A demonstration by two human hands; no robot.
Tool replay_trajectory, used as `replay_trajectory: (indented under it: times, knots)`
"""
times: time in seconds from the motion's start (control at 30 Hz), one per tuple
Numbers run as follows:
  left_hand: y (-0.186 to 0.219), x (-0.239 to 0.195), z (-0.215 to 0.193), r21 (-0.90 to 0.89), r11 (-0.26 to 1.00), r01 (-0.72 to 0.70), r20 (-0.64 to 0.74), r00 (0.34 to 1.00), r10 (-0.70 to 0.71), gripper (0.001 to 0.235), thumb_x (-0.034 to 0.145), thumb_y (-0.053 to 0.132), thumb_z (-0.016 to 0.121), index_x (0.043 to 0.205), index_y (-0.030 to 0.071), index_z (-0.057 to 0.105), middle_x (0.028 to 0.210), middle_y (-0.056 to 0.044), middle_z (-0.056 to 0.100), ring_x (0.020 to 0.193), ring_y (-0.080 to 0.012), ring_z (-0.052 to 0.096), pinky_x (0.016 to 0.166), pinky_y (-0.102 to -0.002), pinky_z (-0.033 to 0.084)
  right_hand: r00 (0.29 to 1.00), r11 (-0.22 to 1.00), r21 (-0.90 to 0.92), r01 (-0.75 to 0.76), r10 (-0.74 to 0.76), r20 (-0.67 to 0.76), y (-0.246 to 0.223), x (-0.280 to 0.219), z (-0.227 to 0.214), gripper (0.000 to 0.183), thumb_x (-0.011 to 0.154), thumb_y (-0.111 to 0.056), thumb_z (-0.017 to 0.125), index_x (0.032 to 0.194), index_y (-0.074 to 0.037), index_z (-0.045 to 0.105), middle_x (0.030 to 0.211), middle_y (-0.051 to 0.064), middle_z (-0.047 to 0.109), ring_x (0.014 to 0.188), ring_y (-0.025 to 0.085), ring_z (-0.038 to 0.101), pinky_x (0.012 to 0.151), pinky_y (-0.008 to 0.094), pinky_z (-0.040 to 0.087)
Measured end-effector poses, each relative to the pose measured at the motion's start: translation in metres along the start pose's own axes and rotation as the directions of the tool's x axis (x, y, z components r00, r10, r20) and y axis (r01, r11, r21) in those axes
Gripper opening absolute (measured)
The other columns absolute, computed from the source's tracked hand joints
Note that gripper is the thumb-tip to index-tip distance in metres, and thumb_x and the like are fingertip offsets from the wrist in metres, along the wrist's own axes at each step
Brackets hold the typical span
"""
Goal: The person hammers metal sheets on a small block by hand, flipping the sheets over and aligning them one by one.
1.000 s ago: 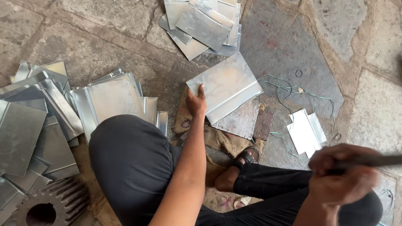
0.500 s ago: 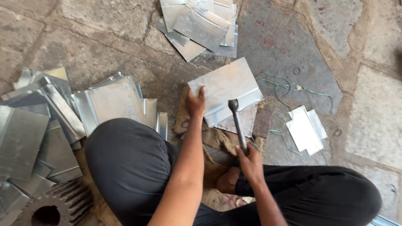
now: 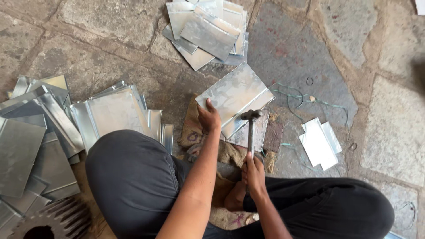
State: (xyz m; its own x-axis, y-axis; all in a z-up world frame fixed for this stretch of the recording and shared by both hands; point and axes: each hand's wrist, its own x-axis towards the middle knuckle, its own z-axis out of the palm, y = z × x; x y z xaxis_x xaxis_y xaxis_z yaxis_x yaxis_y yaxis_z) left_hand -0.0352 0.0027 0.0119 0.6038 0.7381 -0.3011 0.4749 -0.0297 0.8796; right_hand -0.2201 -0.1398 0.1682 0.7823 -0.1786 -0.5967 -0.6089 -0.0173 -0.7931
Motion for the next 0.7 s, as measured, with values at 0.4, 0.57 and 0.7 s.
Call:
replay_trajectory:
  times: [0.4,0.57,0.7]
  knots:
    - [-0.01,0.023,0.048,-0.019,0.995,-0.096,-0.019,0.995,0.096,0.059,0.106,0.046,0.051,0.129,-0.009,0.055,0.116,-0.03,0.071,0.102,-0.0432,0.073,0.086,-0.053,0.061,0.67,0.628,0.262,0.733,-0.734,-0.116,-0.067,-0.091,-0.087,0.027,0.103,-0.021,0.053,0.08,-0.007,0.046,0.058,0.004,0.042,0.044,0.01,0.036,0.041,0.031,0.026]
    - [-0.014,0.022,0.047,0.047,0.985,-0.166,-0.124,0.978,0.17,0.064,0.107,0.044,0.053,0.132,-0.015,0.049,0.107,-0.036,0.067,0.093,-0.0471,0.07,0.072,-0.053,0.063,0.559,0.564,-0.257,0.785,-0.823,-0.099,-0.008,-0.039,-0.06,0.027,0.102,-0.026,0.054,0.083,-0.006,0.054,0.06,0.003,0.048,0.047,0.009,0.041,0.042,0.03,0.031]
    - [-0.004,0.015,0.042,-0.116,0.993,0.012,0.029,1.0,-0.008,0.056,0.104,0.045,0.047,0.126,-0.005,0.054,0.099,-0.026,0.073,0.084,-0.0419,0.076,0.07,-0.05,0.064,0.968,0.789,-0.569,0.233,-0.242,0.062,0.037,-0.027,-0.041,0.029,0.102,-0.029,0.054,0.086,-0.006,0.061,0.061,0.001,0.053,0.049,0.009,0.045,0.043,0.028,0.034]
